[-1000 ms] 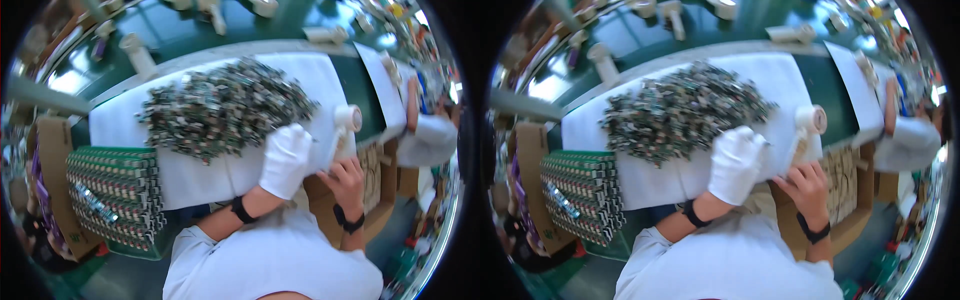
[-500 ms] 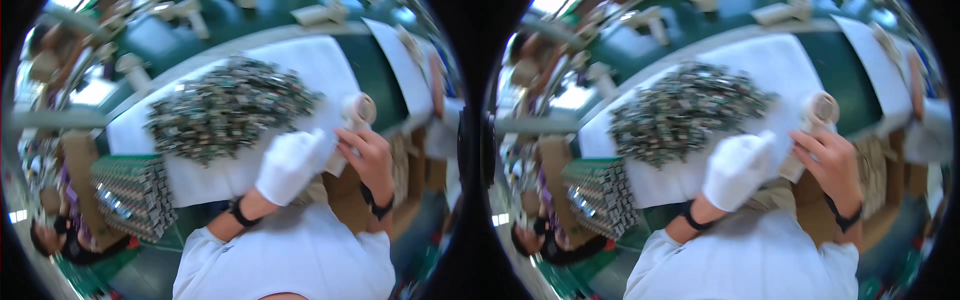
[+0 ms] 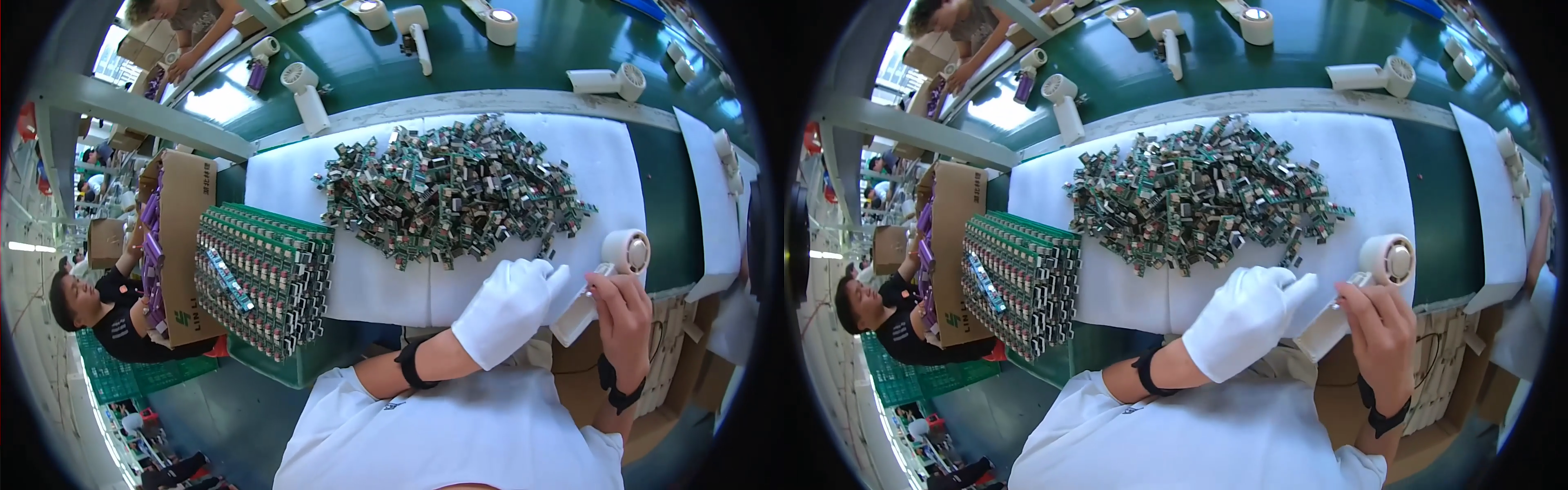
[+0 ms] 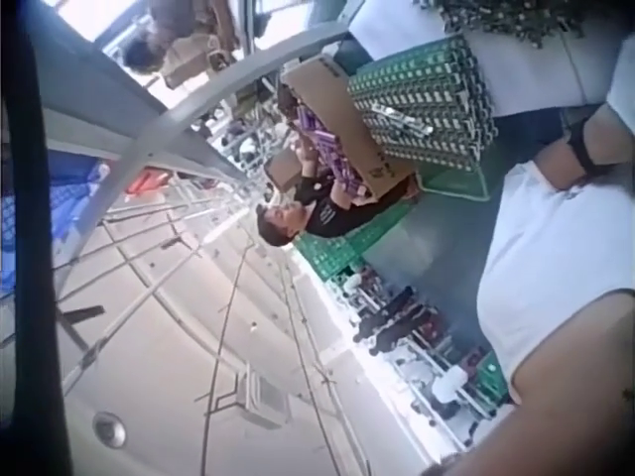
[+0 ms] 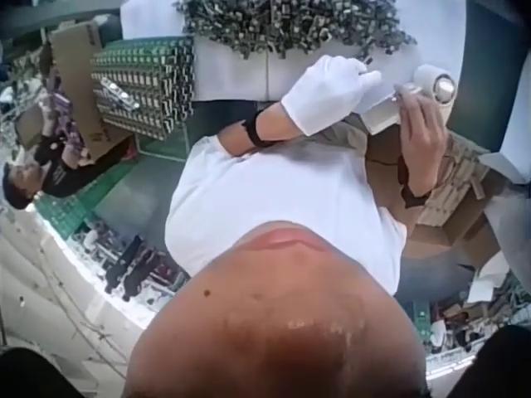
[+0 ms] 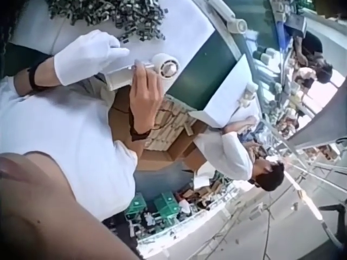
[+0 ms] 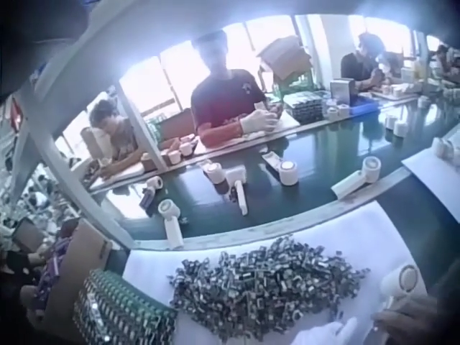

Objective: Manually assemble small circuit boards into plastic housings and sort them into trays at a factory workstation.

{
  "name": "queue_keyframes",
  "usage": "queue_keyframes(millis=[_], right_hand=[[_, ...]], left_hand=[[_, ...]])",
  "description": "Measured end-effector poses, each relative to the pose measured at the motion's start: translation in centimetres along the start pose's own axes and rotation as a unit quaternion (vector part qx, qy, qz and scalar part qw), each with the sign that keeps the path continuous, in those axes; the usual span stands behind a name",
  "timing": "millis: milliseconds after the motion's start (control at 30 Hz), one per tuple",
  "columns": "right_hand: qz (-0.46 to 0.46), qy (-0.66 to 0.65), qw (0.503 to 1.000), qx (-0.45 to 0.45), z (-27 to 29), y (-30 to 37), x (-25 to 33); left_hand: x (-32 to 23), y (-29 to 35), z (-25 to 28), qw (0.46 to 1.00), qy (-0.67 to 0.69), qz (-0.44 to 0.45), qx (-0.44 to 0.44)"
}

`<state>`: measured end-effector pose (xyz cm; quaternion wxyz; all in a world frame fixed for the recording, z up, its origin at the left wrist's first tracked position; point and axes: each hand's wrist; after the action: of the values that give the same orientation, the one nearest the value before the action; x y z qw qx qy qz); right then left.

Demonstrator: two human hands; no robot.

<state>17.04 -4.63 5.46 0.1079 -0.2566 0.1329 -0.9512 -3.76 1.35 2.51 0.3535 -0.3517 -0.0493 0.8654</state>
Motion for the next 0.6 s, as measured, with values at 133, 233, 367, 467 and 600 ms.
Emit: queue_keyframes(millis=[133,233,367,467,600], right_hand=[[0.010,0.031,0.999,0.003,-0.9,0.2,0.9],[0.003,0.073,0.997,-0.011,-1.4,0.7,1.1],[0.016,0.092,0.993,-0.070,-2.4,1.0,1.0],[-0.007,0.104,0.991,-0.083,-3.3,1.1,0.8],[-0.019,0.110,0.988,-0.104,-3.3,1.4,0.6]], left_hand=[[-0.2,-0.4,0.7,0.994,0.106,0.028,0.009],[-0.6,-0.5,0.3,0.961,0.268,0.068,-0.001],[-1.1,-0.3,-0.2,0.917,0.349,0.186,0.053],[-1.3,-0.6,-1.0,0.856,0.445,0.263,0.021],[-1.2,-0.7,-2.3,0.858,0.473,0.199,-0.028]])
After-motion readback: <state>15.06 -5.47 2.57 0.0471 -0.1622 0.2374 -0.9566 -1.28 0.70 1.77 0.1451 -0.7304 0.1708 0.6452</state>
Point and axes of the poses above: each hand's wrist, its own y-axis away from the middle knuckle, its own z-axis out of the back of the hand, x = y × z, and after that the axes turned 3 degrees about -y, right-handed
